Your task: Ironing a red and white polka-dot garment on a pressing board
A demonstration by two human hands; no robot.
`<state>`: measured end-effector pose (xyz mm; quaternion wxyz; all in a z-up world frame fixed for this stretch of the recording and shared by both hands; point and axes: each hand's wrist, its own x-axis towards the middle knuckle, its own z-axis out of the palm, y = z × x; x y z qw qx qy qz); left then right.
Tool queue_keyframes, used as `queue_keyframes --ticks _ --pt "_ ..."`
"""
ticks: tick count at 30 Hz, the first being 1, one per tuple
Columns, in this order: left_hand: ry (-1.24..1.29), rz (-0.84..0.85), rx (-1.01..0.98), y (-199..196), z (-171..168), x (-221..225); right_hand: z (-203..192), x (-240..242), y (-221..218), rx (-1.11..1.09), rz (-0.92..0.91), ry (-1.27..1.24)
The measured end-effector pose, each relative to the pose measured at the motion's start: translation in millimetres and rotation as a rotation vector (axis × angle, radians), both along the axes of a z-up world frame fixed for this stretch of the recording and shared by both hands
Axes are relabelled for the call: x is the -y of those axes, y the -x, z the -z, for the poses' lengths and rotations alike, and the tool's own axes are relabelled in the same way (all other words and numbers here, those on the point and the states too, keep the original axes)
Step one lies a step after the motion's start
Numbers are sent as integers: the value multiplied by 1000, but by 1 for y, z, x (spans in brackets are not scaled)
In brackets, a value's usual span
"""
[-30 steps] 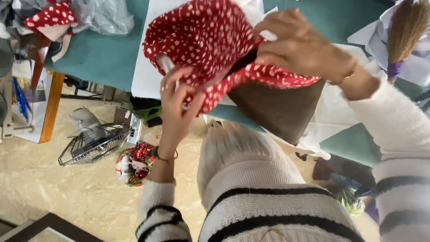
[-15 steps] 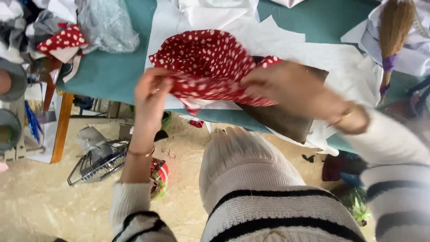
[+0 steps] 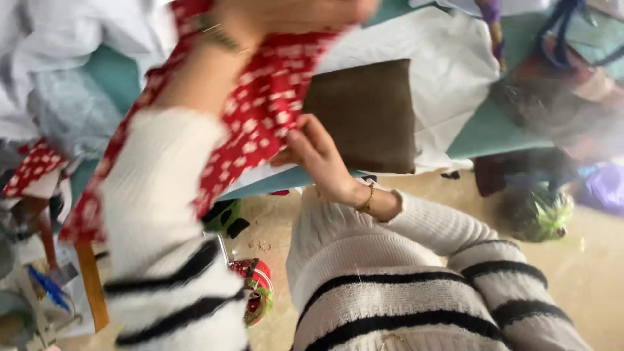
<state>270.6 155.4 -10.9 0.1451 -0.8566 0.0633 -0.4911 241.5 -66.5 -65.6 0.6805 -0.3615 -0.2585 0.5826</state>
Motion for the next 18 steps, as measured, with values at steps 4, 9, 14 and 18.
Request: queue_keyframes --ticks 4,9,14,18 --pt "-252 427 -112 -138 37 61 18 21 -36 -207 208 98" --pt "-253 191 -630 -167 149 84 -18 94 -88 -237 -36 581" --pt "442 -97 -572 -60 89 108 54 152 -194 586 113 363" --pt "667 -423 -502 -22 98 161 97 133 -245 953 409 344"
